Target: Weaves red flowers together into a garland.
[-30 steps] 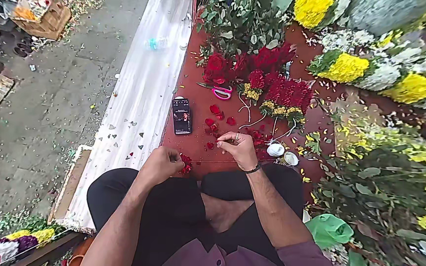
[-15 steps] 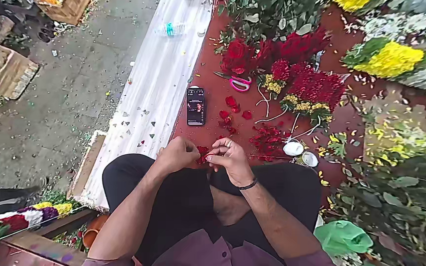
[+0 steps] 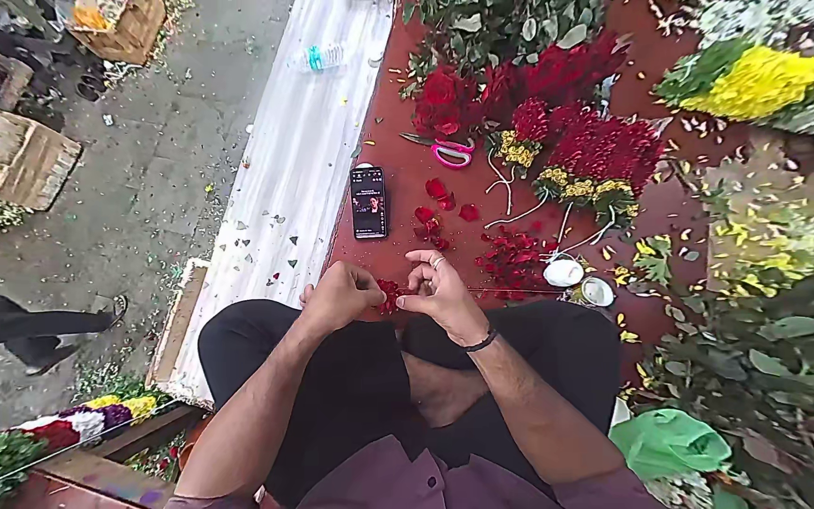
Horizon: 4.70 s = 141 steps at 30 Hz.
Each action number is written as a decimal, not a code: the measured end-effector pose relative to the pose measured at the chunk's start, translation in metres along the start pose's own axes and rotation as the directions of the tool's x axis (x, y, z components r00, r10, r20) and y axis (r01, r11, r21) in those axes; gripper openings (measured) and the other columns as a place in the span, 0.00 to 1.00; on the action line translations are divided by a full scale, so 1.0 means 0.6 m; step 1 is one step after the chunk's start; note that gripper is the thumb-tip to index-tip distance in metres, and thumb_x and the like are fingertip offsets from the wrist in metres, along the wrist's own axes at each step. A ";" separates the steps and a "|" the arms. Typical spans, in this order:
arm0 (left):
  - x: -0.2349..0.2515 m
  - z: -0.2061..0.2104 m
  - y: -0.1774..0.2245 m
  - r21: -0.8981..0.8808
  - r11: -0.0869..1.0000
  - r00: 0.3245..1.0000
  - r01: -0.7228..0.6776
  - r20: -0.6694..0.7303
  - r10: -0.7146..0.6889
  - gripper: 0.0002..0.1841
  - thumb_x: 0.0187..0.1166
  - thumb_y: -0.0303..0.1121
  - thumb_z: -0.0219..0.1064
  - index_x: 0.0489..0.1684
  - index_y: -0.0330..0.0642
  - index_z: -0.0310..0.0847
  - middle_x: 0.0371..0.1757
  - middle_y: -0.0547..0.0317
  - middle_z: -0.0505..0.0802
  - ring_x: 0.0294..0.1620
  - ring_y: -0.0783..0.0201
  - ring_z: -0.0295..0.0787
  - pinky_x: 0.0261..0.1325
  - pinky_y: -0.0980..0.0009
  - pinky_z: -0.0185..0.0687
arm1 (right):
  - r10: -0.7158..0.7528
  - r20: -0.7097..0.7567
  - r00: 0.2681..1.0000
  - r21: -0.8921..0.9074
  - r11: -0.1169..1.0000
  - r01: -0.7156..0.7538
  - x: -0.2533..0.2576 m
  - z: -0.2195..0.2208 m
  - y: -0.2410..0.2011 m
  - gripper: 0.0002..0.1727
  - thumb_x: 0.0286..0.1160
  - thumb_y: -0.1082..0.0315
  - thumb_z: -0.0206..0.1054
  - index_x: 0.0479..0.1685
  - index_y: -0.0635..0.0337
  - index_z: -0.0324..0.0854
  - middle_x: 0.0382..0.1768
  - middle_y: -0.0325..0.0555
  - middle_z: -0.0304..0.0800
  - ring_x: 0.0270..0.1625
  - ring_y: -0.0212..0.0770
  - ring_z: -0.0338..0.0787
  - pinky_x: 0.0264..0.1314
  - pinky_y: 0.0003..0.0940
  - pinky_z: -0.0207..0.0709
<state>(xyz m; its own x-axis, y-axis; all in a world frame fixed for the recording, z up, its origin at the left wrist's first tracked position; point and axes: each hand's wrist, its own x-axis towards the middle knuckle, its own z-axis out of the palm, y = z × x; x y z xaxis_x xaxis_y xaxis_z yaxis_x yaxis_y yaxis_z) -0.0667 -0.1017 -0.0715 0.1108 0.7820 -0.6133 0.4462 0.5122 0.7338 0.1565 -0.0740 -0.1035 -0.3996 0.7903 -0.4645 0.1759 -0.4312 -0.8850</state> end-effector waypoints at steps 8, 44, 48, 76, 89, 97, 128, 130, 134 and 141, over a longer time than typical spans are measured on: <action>-0.006 -0.033 0.040 0.011 0.986 0.985 0.168 -0.043 -0.167 0.12 0.67 0.32 0.79 0.15 0.42 0.84 0.17 0.63 0.85 0.16 0.72 0.72 0.22 0.70 0.65 | -0.178 0.238 0.955 -0.298 0.922 0.246 0.026 -0.046 0.021 0.14 0.68 0.57 0.78 0.51 0.48 0.93 0.44 0.32 0.95 0.45 0.30 0.93 0.51 0.37 0.90; 0.017 -0.074 0.096 0.469 0.883 1.000 0.014 -0.030 0.000 0.09 0.65 0.43 0.80 0.22 0.51 0.92 0.20 0.63 0.91 0.23 0.62 0.86 0.31 0.49 0.82 | -0.322 0.254 0.912 -0.025 0.940 0.339 0.030 -0.140 -0.020 0.06 0.72 0.67 0.74 0.35 0.59 0.93 0.28 0.40 0.92 0.27 0.32 0.86 0.33 0.30 0.83; 0.029 -0.088 0.104 0.405 0.911 0.997 0.073 -0.035 -0.064 0.11 0.66 0.41 0.80 0.20 0.47 0.91 0.19 0.57 0.89 0.20 0.58 0.82 0.26 0.51 0.76 | -0.287 0.261 0.922 -0.152 0.931 0.332 0.023 -0.166 -0.028 0.06 0.72 0.65 0.74 0.35 0.56 0.93 0.25 0.37 0.90 0.22 0.29 0.81 0.25 0.27 0.76; -0.009 -0.209 0.127 0.366 0.913 0.963 0.181 -0.253 -0.090 0.10 0.74 0.41 0.78 0.27 0.47 0.93 0.25 0.61 0.91 0.25 0.64 0.77 0.32 0.58 0.73 | -0.231 -0.435 0.870 -0.569 0.820 -0.067 -0.277 -0.493 -0.029 0.09 0.69 0.73 0.78 0.47 0.60 0.92 0.46 0.55 0.95 0.48 0.53 0.93 0.57 0.64 0.83; -0.029 -0.194 0.065 0.344 0.917 0.965 0.204 -0.230 -0.129 0.10 0.66 0.36 0.82 0.17 0.46 0.89 0.18 0.61 0.88 0.20 0.65 0.77 0.29 0.56 0.73 | -0.245 -0.281 0.928 -0.669 0.743 -0.007 -0.133 -0.351 -0.150 0.20 0.77 0.58 0.73 0.65 0.55 0.86 0.56 0.50 0.93 0.60 0.49 0.92 0.66 0.59 0.83; -0.029 -0.122 -0.004 0.229 0.955 0.971 0.187 -0.189 -0.145 0.10 0.63 0.42 0.80 0.18 0.51 0.89 0.18 0.66 0.88 0.21 0.68 0.82 0.29 0.57 0.77 | 0.086 -0.310 0.947 -0.349 0.916 -0.197 0.133 -0.211 0.123 0.07 0.71 0.67 0.74 0.43 0.58 0.93 0.33 0.45 0.95 0.33 0.41 0.93 0.45 0.46 0.89; -0.016 -0.094 -0.007 0.275 0.949 0.988 0.156 -0.067 -0.142 0.11 0.64 0.46 0.77 0.20 0.52 0.88 0.17 0.66 0.86 0.20 0.65 0.80 0.27 0.54 0.76 | -0.115 -0.332 0.936 -0.351 0.936 -0.009 0.151 -0.152 0.110 0.10 0.81 0.63 0.69 0.50 0.52 0.95 0.54 0.38 0.97 0.56 0.35 0.94 0.64 0.47 0.86; -0.014 -0.095 -0.009 0.280 0.947 0.987 0.159 -0.061 -0.148 0.10 0.65 0.45 0.77 0.20 0.53 0.88 0.17 0.66 0.85 0.19 0.65 0.80 0.26 0.54 0.76 | -0.129 -0.376 0.918 -0.252 0.967 0.032 0.146 -0.154 0.095 0.08 0.79 0.67 0.71 0.48 0.54 0.95 0.51 0.39 0.98 0.53 0.36 0.95 0.60 0.44 0.87; -0.012 -0.096 -0.009 0.282 0.945 0.987 0.162 -0.051 -0.154 0.10 0.64 0.45 0.77 0.20 0.53 0.88 0.17 0.66 0.85 0.20 0.64 0.80 0.27 0.53 0.76 | -0.054 -0.383 0.922 -0.083 0.996 0.023 0.148 -0.161 0.087 0.11 0.85 0.67 0.64 0.57 0.60 0.87 0.42 0.49 0.96 0.37 0.41 0.95 0.39 0.38 0.88; -0.012 -0.095 -0.011 0.295 0.943 0.988 0.154 -0.051 -0.146 0.11 0.65 0.46 0.76 0.20 0.53 0.88 0.18 0.66 0.86 0.21 0.64 0.82 0.27 0.52 0.77 | -0.022 -0.321 0.947 -0.082 0.997 -0.005 0.144 -0.152 0.078 0.19 0.74 0.77 0.71 0.63 0.56 0.85 0.47 0.48 0.92 0.29 0.42 0.87 0.25 0.36 0.83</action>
<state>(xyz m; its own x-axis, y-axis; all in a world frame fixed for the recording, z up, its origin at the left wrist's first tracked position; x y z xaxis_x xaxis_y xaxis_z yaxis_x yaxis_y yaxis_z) -0.1214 -0.0904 -0.0555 -0.0004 0.7159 -0.6982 0.7000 0.4988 0.5111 0.2123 0.0137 -0.1879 -0.0932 0.8975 -0.4311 0.2507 -0.3979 -0.8825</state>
